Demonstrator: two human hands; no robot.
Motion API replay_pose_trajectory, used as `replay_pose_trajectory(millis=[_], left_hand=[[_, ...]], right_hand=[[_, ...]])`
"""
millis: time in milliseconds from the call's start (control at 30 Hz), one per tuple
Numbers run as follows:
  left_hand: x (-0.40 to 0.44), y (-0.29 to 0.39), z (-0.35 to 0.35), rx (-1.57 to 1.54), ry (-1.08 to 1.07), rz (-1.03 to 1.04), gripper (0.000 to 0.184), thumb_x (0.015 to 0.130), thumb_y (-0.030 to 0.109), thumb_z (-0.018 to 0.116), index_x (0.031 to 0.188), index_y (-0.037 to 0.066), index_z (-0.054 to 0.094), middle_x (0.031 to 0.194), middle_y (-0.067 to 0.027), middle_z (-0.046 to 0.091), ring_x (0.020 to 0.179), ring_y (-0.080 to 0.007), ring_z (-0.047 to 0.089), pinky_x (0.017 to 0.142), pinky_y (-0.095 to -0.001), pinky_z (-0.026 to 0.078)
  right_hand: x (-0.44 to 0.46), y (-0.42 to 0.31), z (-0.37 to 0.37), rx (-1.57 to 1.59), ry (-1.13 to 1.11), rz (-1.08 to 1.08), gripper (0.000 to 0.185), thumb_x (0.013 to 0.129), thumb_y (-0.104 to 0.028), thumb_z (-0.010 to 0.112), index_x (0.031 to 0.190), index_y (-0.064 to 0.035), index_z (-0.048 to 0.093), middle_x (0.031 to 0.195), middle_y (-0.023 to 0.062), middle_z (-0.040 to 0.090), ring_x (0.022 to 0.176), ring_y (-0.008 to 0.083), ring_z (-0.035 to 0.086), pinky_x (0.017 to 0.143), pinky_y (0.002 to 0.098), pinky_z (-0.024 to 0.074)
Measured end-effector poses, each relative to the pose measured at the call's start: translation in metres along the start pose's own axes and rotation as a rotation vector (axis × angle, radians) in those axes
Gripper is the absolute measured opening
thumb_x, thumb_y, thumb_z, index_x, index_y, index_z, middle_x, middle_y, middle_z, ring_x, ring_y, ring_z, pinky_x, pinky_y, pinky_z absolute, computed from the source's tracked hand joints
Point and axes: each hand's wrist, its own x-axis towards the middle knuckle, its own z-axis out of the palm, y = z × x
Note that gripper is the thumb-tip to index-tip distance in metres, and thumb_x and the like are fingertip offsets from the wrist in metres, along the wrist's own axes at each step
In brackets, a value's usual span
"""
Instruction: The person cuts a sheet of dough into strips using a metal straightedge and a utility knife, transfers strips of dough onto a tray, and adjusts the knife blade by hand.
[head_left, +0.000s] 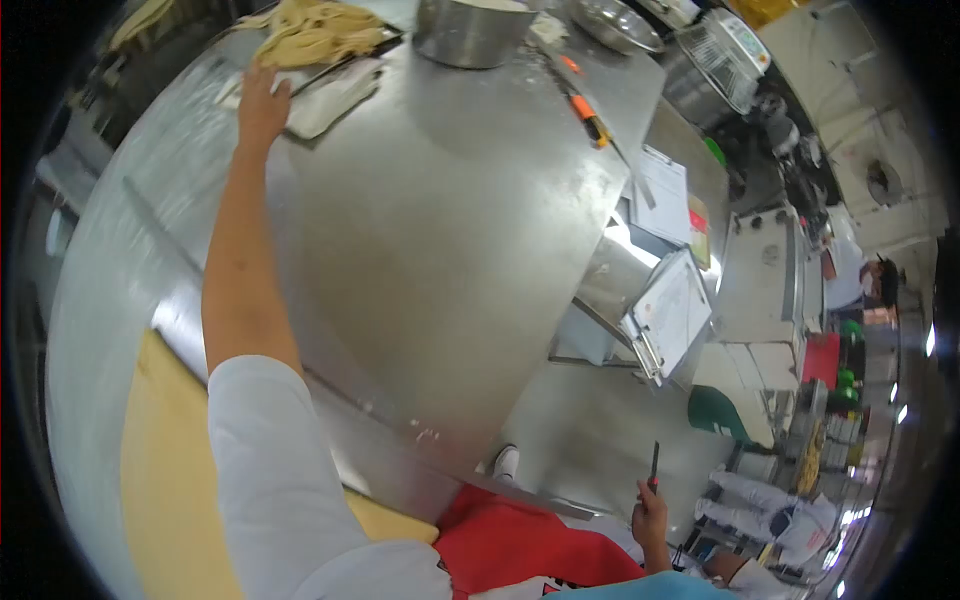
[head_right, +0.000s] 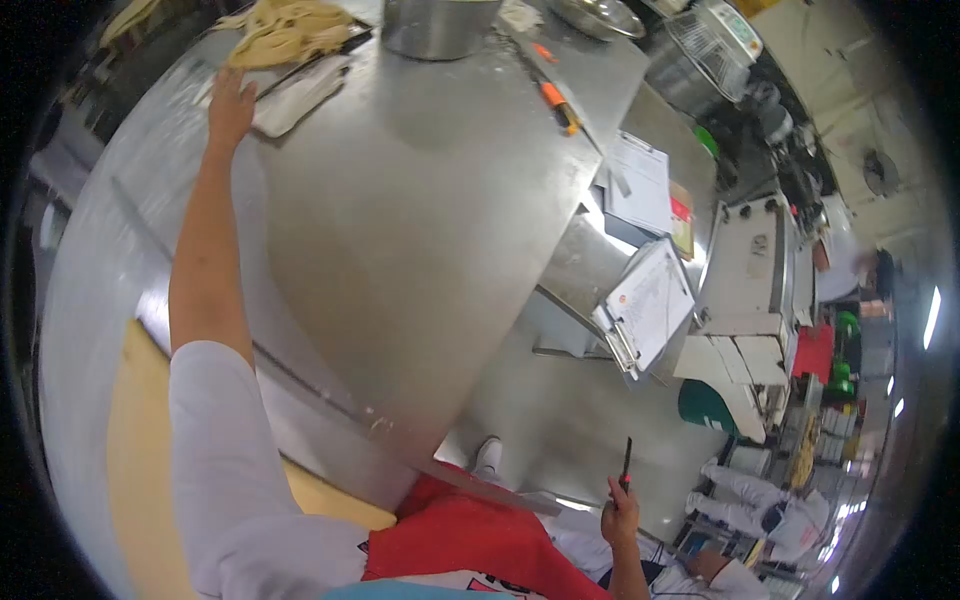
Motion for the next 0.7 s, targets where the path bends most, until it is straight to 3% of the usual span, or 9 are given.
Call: replay_pose_trajectory(millis=[67,133,233,333,367,433,500,567,700], left_hand=[[-0.007,0.012,-0.054,-0.188,0.033,-0.075,0.052,0.097,0.037,0.067,0.139,0.006,0.062,0.147,-0.0266,0.055,0.140,-0.0424,0.050,0.117,-0.0469,0.039],[-0.018,0.016,-0.110,-0.112,-0.071,-0.159,0.053,0.096,0.037,0.068,0.139,0.006,0.063,0.146,-0.0256,0.057,0.141,-0.0413,0.048,0.117,-0.0452,0.039],[-0.055,0.005,-0.192,-0.014,-0.012,-0.142,0.051,0.093,0.035,0.071,0.131,0.001,0.066,0.143,-0.0292,0.057,0.123,-0.0450,0.062,0.109,-0.0445,0.049],[-0.084,0.043,-0.323,-0.273,-0.129,-0.495,0.064,0.089,0.047,0.073,0.136,0.004,0.064,0.148,-0.0265,0.055,0.138,-0.0384,0.052,0.117,-0.0452,0.040],[-0.101,0.052,-0.361,-0.237,-0.107,-0.501,0.064,0.089,0.047,0.073,0.136,0.004,0.064,0.148,-0.0265,0.055,0.138,-0.0384,0.052,0.117,-0.0452,0.040],[-0.139,0.080,-0.434,-0.223,-0.095,-0.588,0.056,0.094,0.038,0.070,0.138,0.004,0.064,0.140,-0.0235,0.062,0.119,-0.0352,0.064,0.103,-0.0421,0.050],[-0.175,0.128,-0.513,-0.269,-0.133,-0.814,0.053,0.096,0.036,0.070,0.138,0.003,0.063,0.131,-0.0196,0.068,0.092,-0.0281,0.076,0.085,-0.0384,0.058],[-0.226,0.168,-0.563,-0.313,-0.005,-0.849,0.050,0.100,0.032,0.067,0.138,0.002,0.062,0.118,-0.0140,0.071,0.066,-0.0191,0.073,0.065,-0.0328,0.059],[-0.318,0.244,-0.628,-0.510,-0.108,-1.100,0.040,0.107,0.027,0.057,0.136,0.000,0.060,0.107,-0.0116,0.069,0.073,-0.0196,0.072,0.064,-0.0299,0.058]], right_hand=[[0.039,-0.037,-0.006,-0.037,0.001,-0.110,0.071,0.081,0.011,0.050,0.149,-0.0086,0.051,0.106,0.0211,0.064,0.094,0.0348,0.065,0.084,0.0437,0.0520],[0.065,-0.069,0.001,0.231,0.149,-0.167,0.066,0.083,0.009,0.050,0.148,-0.0048,0.050,0.099,0.0183,0.064,0.089,0.0352,0.065,0.082,0.0419,0.0526],[0.095,-0.096,-0.012,0.104,-0.046,-0.185,0.056,0.085,0.003,0.055,0.140,-0.0038,0.055,0.099,0.0165,0.065,0.089,0.0328,0.065,0.082,0.0403,0.0517],[0.125,-0.082,-0.004,0.081,-0.253,-0.444,0.044,0.085,-0.008,0.067,0.128,-0.0047,0.060,0.098,0.0157,0.065,0.089,0.0334,0.066,0.081,0.0408,0.0513],[0.129,-0.094,-0.005,0.090,-0.265,-0.482,0.044,0.085,-0.008,0.067,0.128,-0.0047,0.060,0.098,0.0157,0.065,0.089,0.0334,0.066,0.081,0.0408,0.0513],[0.122,-0.140,-0.001,0.110,-0.265,-0.747,0.040,0.082,-0.017,0.077,0.117,-0.0057,0.062,0.097,0.0162,0.065,0.089,0.0358,0.065,0.080,0.0422,0.0517],[0.113,-0.160,0.016,0.149,-0.246,-0.966,0.048,0.079,-0.019,0.079,0.121,-0.0080,0.058,0.097,0.0162,0.067,0.092,0.0426,0.068,0.082,0.0484,0.0523],[0.104,-0.174,0.040,0.117,-0.269,-0.980,0.054,0.080,-0.023,0.080,0.126,-0.0084,0.056,0.099,0.0173,0.068,0.095,0.0426,0.068,0.086,0.0488,0.0524],[0.089,-0.186,0.085,0.045,-0.360,-0.878,0.067,0.080,-0.028,0.079,0.138,-0.0105,0.051,0.107,0.0206,0.071,0.099,0.0428,0.069,0.088,0.0517,0.0532]])
